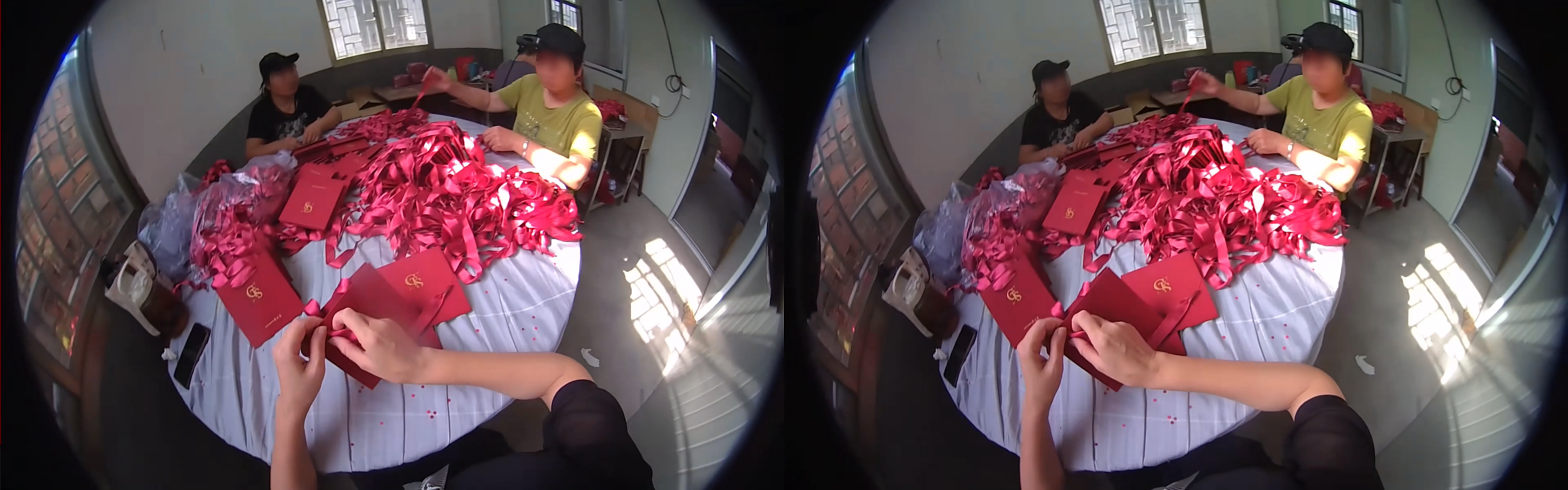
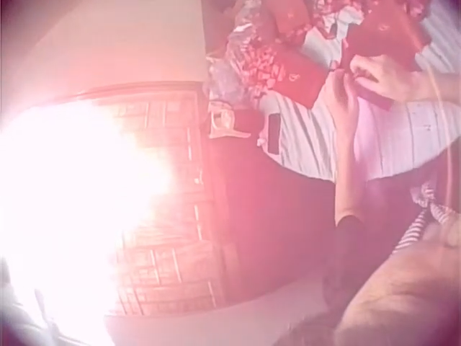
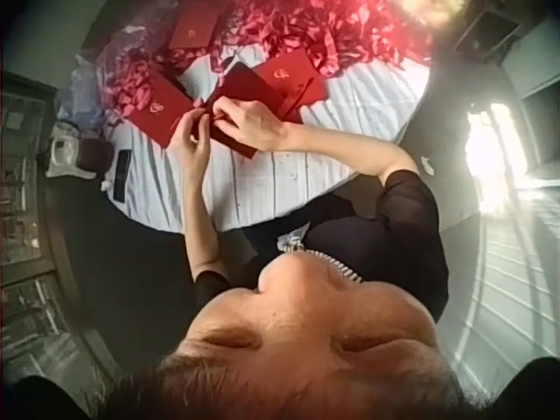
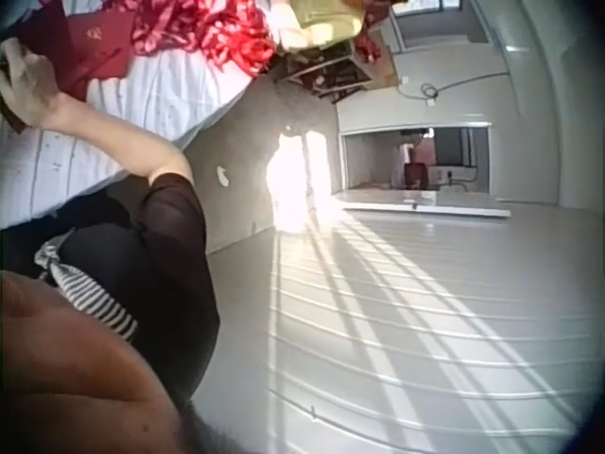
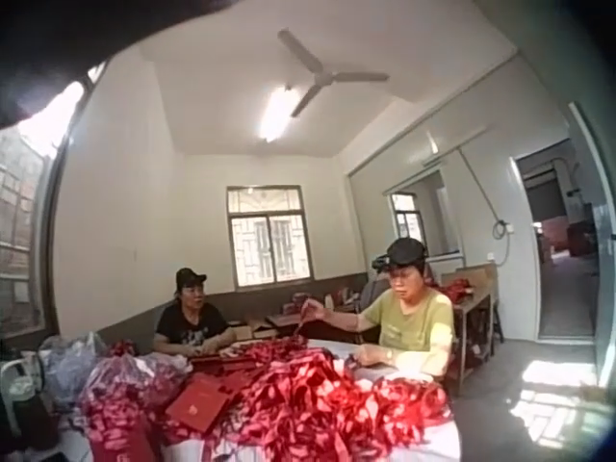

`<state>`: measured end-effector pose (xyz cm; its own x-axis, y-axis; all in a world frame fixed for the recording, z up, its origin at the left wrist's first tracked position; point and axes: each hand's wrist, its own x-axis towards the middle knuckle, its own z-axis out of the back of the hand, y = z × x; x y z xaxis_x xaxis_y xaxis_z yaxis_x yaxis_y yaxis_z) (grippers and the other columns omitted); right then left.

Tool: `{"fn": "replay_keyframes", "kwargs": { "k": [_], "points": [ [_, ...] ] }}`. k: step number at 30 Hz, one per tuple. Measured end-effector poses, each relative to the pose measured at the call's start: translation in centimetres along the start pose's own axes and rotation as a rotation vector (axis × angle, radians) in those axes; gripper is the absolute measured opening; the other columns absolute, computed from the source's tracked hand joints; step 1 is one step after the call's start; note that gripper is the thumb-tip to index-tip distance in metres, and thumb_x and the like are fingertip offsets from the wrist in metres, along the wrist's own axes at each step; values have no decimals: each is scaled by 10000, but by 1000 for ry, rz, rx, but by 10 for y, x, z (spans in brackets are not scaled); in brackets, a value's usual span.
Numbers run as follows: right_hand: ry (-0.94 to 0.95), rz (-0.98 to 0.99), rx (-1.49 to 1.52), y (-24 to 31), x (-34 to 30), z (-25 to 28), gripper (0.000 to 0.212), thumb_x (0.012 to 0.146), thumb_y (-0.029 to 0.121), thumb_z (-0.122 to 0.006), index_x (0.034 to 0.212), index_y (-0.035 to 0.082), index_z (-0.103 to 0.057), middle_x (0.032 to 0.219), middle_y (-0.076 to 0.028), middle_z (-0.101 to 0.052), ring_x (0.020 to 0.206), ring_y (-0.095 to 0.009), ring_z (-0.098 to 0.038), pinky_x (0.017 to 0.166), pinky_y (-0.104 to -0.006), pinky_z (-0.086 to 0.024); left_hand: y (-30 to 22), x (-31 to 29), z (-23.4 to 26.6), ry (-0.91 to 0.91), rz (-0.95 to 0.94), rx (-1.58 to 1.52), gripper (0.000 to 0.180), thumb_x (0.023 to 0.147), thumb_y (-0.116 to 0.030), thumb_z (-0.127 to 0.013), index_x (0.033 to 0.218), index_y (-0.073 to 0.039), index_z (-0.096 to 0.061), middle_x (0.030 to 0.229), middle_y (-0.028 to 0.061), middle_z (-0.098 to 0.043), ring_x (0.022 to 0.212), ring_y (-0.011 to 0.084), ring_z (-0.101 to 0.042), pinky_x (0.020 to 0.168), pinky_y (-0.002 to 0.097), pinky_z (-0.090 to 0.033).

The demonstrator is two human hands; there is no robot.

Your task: The person threads a ribbon through the holes of a red paper bag by hand, then pulls the ribbon ends to form handles. They repeat this process with several more bags and ribbons, placing each finished bag on the table.

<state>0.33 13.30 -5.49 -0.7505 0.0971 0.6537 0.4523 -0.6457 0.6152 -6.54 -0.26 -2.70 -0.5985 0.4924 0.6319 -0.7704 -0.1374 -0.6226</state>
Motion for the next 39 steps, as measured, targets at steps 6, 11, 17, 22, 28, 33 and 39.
{"fn": "replay_keyframes", "kwargs": {
  "k": [6, 11, 17, 22, 28, 33, 39],
  "points": [
    [-99, 83, -15, 18, 6, 9, 222, 789, 40, -605, 971, -2, -486, 866, -150, -555, 735, -319, -587, 611, -375, -478, -32, 18, 15, 82, -154, 187, 94, 750, 25, -597, 836, 4, -568, 675, 99, -540, 530, 209, -523, 479, 293, -404],
    [-152, 145, -85, 14, 18, 17, 98, 817, 32, -545, 881, 4, -477, 790, -154, -526, 669, -342, -565, 543, -397, -473, -18, 28, 14, 148, -180, 60, 92, 792, 16, -557, 883, 16, -568, 752, 133, -556, 666, 271, -554, 586, 334, -437],
    [-179, -59, -15, 0, 30, 26, 59, 844, 53, -548, 849, 9, -509, 715, -124, -563, 560, -226, -585, 492, -329, -441, 24, 19, 13, 278, 87, -194, 180, 793, 33, -546, 967, 6, -583, 773, 74, -580, 655, 129, -532, 594, 259, -424],
    [-85, -71, 17, -6, 27, 20, 90, 840, 60, -575, 847, -10, -519, 718, -92, -566, 566, -177, -579, 494, -284, -443, 42, 15, 9, 300, 262, -411, 176, 813, 11, -542, 984, 32, -579, 818, 38, -597, 744, 83, -535, 684, 240, -445],
    [24, -37, -119, -7, 23, 18, 65, 817, 30, -606, 835, -11, -559, 714, -54, -564, 588, -77, -529, 487, -216, -413, 42, 14, 8, 311, 305, -432, 193, 814, 21, -532, 1002, 33, -575, 834, 41, -592, 755, 90, -533, 702, 245, -444],
    [51, -96, -143, -3, 20, 13, 132, 784, 55, -626, 778, 1, -506, 678, -116, -565, 546, -209, -575, 470, -306, -449, 42, 12, 5, 277, 266, -410, 191, 811, 19, -535, 997, 28, -578, 822, 45, -595, 722, 85, -519, 660, 239, -438],
    [-1, -86, -149, 1, 17, 11, 144, 772, 46, -635, 767, 4, -496, 655, -110, -552, 530, -207, -570, 454, -307, -447, 38, 10, 5, 240, 199, -337, 197, 790, -3, -566, 985, 13, -589, 791, 41, -609, 647, 80, -492, 580, 237, -411]
  ]
}}
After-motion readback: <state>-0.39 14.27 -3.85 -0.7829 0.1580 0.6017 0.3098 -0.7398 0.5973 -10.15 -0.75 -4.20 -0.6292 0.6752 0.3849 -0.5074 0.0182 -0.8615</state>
